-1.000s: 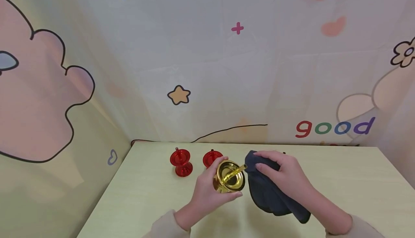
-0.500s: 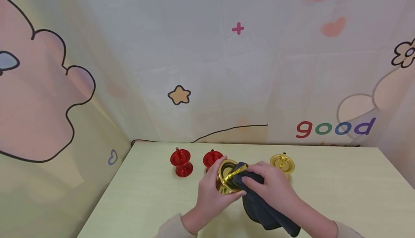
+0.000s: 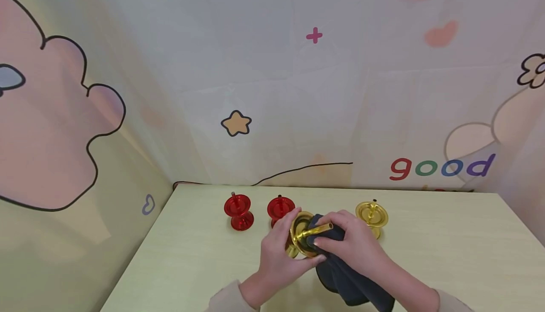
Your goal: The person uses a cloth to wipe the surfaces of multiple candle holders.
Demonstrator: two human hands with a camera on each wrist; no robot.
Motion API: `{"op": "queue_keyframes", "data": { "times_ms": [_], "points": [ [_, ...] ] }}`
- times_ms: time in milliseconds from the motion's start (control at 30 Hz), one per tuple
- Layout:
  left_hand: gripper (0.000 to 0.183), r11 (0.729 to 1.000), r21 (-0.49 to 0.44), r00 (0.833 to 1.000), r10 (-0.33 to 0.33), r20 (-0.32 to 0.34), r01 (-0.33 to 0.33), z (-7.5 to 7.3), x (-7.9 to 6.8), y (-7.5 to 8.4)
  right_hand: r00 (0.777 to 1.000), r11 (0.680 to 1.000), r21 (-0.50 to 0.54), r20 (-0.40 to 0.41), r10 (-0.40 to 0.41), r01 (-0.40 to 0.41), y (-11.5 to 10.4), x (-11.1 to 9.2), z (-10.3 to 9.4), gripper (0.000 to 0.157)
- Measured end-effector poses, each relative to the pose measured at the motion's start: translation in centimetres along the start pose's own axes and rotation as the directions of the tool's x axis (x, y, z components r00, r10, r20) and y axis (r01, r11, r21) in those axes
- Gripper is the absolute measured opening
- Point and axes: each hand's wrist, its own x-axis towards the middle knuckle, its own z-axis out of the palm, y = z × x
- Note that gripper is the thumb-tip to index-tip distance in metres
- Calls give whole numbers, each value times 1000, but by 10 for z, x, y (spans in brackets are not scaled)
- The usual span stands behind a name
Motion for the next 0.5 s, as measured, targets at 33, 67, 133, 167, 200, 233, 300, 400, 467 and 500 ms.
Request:
{"op": "queue_keyframes", "data": {
  "times_ms": [33,67,133,167,200,233,300,400,467,500],
  "points": [
    [89,1000,-15,1000,9,6,-9,-1,1,0,1000,1000,6,13,-11,11,1,0,-1,27],
    [89,999,-32,1000,20,15,-19,-2,1,-1,999,1000,9,28,-25,25,2,1,-2,27],
    [89,997,-74,998,36,54,-32,-5,3,-1,997,998,17,63,-54,53,6,2,-5,27],
    [88,993,-112,995,37,89,-27,-7,4,-2,994,997,29,85,-69,67,8,3,-7,27],
    [88,988,-156,990,34,134,-13,-9,6,-2,990,996,42,107,-87,83,10,4,-8,27],
    [88,979,-202,981,25,192,14,-12,7,-2,986,993,63,131,-104,96,12,4,-10,27],
    [88,957,-275,949,-1,315,92,-17,9,-3,975,985,113,170,-145,127,16,6,-12,26],
    [90,919,-316,876,-60,479,235,-23,13,-4,957,966,193,202,-208,169,20,7,-12,23],
    [92,896,-307,831,-112,544,321,-26,15,-4,952,957,218,195,-235,192,22,7,-10,22],
    [93,875,-310,812,-144,566,371,-26,15,-4,953,955,224,187,-240,196,22,7,-9,21]
  ]
}}
